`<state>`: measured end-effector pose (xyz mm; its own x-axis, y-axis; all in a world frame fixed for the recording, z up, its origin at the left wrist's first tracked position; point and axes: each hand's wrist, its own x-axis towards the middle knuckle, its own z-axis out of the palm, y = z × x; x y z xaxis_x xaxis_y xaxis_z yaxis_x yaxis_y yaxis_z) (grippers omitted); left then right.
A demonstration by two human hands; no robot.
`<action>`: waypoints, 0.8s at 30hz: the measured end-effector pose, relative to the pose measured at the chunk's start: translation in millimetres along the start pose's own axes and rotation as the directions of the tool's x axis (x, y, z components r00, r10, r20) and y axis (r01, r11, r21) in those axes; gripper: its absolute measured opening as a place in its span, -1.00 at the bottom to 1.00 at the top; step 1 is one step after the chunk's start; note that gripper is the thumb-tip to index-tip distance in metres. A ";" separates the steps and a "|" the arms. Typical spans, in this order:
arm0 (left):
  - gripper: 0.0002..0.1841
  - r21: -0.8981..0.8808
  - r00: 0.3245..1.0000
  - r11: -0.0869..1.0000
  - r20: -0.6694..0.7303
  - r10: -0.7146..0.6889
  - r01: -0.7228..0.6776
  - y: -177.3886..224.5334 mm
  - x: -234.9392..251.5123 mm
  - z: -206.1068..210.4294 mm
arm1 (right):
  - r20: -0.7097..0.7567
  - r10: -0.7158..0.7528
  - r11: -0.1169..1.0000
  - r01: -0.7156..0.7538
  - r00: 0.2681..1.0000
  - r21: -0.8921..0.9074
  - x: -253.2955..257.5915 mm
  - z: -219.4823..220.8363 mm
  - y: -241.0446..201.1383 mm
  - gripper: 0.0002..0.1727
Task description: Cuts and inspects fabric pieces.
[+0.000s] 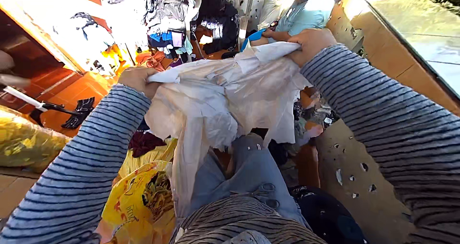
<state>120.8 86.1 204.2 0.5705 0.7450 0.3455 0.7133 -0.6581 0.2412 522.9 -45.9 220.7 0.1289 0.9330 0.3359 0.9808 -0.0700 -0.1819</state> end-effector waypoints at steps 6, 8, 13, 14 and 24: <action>-0.59 -0.582 0.852 0.694 -0.006 -0.524 0.423 45.1 22.5 -32.7 | -0.090 0.280 0.898 -0.228 0.956 0.375 16.8 -14.3 -4.3 -0.61; -0.68 -0.468 0.934 0.831 -0.034 -0.356 0.301 32.2 17.6 -39.6 | -0.053 0.388 0.817 -0.316 0.920 0.482 15.9 -23.0 -3.8 -0.56; -0.64 -0.138 0.959 0.949 0.044 -0.280 0.283 -37.3 21.1 -24.4 | 0.016 0.315 0.771 -0.266 0.949 0.579 1.1 -26.0 20.9 -0.78; -0.62 -0.088 0.944 0.940 0.033 -0.329 0.331 -34.1 18.8 -20.8 | 0.024 0.293 0.734 -0.241 0.956 0.635 -2.1 -22.3 18.8 -0.84; 0.00 -0.511 0.914 0.760 -0.165 0.371 -0.401 95.1 38.7 104.1 | -0.124 -0.499 0.381 0.346 0.858 0.858 8.4 4.1 -31.3 -0.81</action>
<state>253.1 63.7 146.0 0.7187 0.4188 0.5550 0.1057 -0.8547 0.5082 492.7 -34.4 225.4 -0.3611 0.7914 0.4933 0.2926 0.5984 -0.7458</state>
